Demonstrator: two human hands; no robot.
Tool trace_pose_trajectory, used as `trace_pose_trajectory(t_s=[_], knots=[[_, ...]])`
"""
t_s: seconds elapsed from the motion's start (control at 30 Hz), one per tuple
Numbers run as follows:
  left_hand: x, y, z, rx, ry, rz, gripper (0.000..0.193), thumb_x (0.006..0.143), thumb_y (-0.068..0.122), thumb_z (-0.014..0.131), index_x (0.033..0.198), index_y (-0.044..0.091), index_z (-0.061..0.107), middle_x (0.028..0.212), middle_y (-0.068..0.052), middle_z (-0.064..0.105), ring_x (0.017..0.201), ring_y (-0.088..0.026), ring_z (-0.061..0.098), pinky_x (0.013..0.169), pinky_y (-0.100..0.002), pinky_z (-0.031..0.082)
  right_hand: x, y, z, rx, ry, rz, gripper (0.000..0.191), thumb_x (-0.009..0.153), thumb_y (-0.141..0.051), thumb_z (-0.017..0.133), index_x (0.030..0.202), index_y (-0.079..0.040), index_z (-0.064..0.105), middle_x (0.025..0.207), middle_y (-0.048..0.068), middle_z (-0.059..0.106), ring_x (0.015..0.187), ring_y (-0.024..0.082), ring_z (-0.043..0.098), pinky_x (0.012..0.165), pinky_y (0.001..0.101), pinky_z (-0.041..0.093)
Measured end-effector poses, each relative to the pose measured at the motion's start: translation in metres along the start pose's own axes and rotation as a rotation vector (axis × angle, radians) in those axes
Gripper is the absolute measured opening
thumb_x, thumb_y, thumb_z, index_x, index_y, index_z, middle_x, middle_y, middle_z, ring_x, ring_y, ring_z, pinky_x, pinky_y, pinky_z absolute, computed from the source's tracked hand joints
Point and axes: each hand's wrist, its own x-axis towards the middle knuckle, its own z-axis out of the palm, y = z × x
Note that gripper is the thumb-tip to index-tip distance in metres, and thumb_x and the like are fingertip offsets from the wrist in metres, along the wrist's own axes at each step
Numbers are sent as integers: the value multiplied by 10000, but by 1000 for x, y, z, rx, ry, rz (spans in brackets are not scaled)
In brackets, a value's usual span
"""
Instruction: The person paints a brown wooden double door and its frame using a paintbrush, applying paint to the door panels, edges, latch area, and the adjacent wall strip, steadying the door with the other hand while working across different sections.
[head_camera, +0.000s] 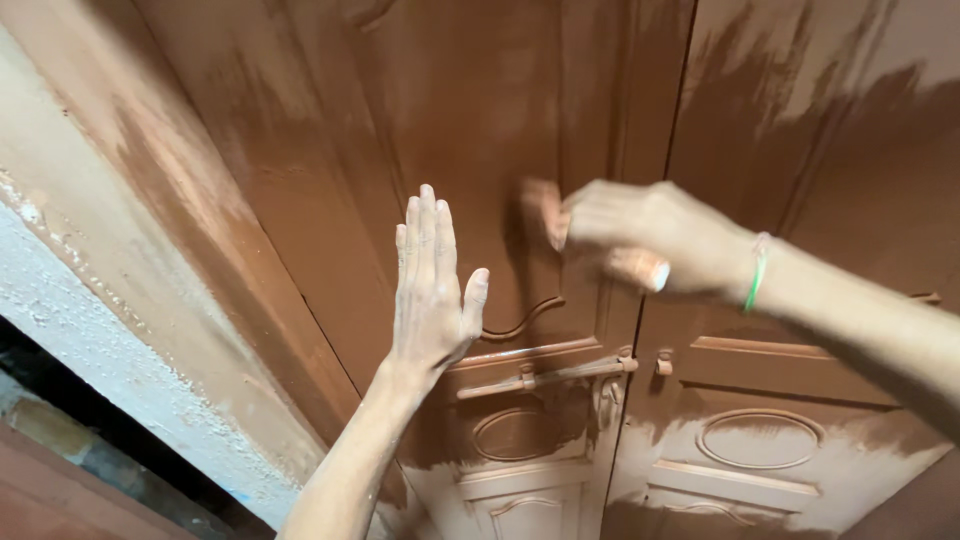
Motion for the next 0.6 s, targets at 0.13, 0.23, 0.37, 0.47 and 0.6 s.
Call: trace_pose_trajectory(t_s=[0.13, 0.23, 0.37, 0.47, 0.6], knots=[[-2, -8, -1, 2, -3, 8, 781, 1012, 268, 543, 1607, -90, 185, 1701, -299, 115, 1603, -454, 110, 1306, -564, 112, 10, 26, -36, -398, 389, 27, 396, 928, -111, 826, 1269, -76, 626, 1316, 118, 650, 1173, 285, 678, 941, 344, 599], [-6, -14, 0, -17, 3, 5, 772, 1020, 268, 548, 1607, -86, 195, 1702, -297, 119, 1604, -453, 113, 1309, -557, 116, 14, 26, -35, -531, 503, 17, 371, 949, -110, 857, 1232, -68, 620, 1296, 133, 631, 1137, 275, 669, 906, 341, 604], [-11, -23, -1, -24, -10, -10, 775, 1013, 259, 546, 1606, -93, 192, 1702, -297, 123, 1603, -449, 121, 1308, -558, 117, 12, -11, 18, -506, 175, -52, 378, 814, -56, 685, 1186, -97, 634, 1161, 69, 673, 1036, 298, 721, 687, 312, 608], [-15, -28, -2, -38, -18, -17, 780, 999, 249, 546, 1604, -94, 193, 1701, -300, 121, 1600, -454, 119, 1302, -559, 116, 6, -47, 67, -71, -426, 124, 172, 848, -172, 642, 997, -139, 563, 1038, 97, 600, 820, 282, 670, 604, 412, 570], [-19, -33, -3, -56, -11, -1, 773, 999, 233, 543, 1605, -93, 192, 1701, -302, 116, 1600, -458, 120, 1302, -559, 115, 10, -49, 70, 108, -416, 123, 218, 827, -174, 667, 1020, -117, 584, 1066, 94, 636, 965, 307, 674, 734, 432, 584]])
